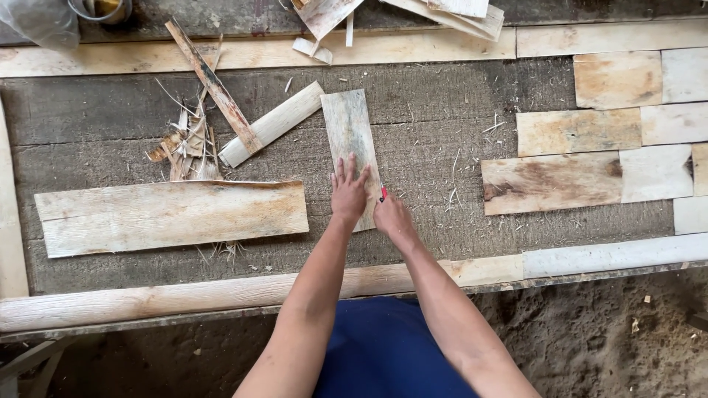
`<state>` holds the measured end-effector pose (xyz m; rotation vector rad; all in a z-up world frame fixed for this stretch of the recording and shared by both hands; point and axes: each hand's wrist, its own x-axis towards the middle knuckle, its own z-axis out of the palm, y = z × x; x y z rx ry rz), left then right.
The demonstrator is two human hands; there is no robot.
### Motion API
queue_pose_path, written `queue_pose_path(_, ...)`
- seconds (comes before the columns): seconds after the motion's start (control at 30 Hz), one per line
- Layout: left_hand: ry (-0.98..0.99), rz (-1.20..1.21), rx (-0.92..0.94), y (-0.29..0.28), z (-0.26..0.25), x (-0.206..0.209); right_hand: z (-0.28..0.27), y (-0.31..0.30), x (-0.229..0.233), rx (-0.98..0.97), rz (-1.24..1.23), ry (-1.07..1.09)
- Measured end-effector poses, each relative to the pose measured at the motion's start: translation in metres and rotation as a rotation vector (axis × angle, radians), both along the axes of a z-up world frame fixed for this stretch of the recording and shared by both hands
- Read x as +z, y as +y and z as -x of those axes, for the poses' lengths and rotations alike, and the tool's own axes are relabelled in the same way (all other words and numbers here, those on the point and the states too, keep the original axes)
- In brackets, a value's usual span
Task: The person uses a red utility knife to cut a long piece of light-colored wood into smaller rectangular pieces on a wooden workbench. The person repeatedly scores and snaps the wood, then places the cut pieces into a partially completed wooden panel on the right side of the table.
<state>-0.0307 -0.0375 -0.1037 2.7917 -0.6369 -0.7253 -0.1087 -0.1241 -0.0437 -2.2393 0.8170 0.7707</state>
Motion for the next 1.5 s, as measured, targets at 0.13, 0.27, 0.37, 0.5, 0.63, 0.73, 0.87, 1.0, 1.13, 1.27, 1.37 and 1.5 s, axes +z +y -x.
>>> queue_pose_path(0.13,-0.009,0.013,0.008,0.000,0.001,0.004,0.008,0.000,0.015,-0.026,-0.014,-0.010)
queue_pose_path(0.27,-0.028,0.015,-0.003,-0.002,0.003,-0.008,0.018,0.002,0.027,-0.038,-0.026,0.006)
queue_pose_path(0.37,-0.023,0.016,0.013,-0.001,0.003,-0.011,0.027,0.006,0.018,-0.047,-0.053,0.012)
queue_pose_path(0.5,-0.019,0.021,0.026,-0.002,0.001,0.000,0.034,-0.001,0.005,-0.048,-0.037,0.018)
queue_pose_path(0.63,-0.011,0.031,0.031,-0.001,0.003,-0.001,0.041,0.010,0.059,-0.041,-0.056,0.027)
queue_pose_path(0.73,-0.020,0.027,0.022,0.001,0.004,-0.008,0.049,0.013,0.054,-0.048,-0.055,0.044)
queue_pose_path(0.87,-0.013,0.035,0.026,0.002,0.003,-0.014,0.065,0.010,0.020,-0.047,-0.062,0.068)
queue_pose_path(1.0,-0.017,0.040,0.014,0.002,0.002,-0.009,0.079,0.002,-0.018,-0.050,-0.062,0.066)
queue_pose_path(1.13,-0.005,0.071,0.020,0.006,0.002,-0.013,0.087,0.000,0.025,-0.063,-0.096,0.077)
queue_pose_path(1.27,-0.020,0.136,0.032,0.006,-0.001,-0.025,0.093,-0.018,0.034,-0.099,-0.183,0.127)
queue_pose_path(1.37,-0.041,0.214,0.048,0.012,-0.001,-0.025,0.100,-0.030,0.008,-0.134,-0.205,0.149)
queue_pose_path(1.5,-0.122,0.338,0.050,0.032,0.004,-0.015,0.098,-0.037,0.007,-0.134,-0.224,0.156)
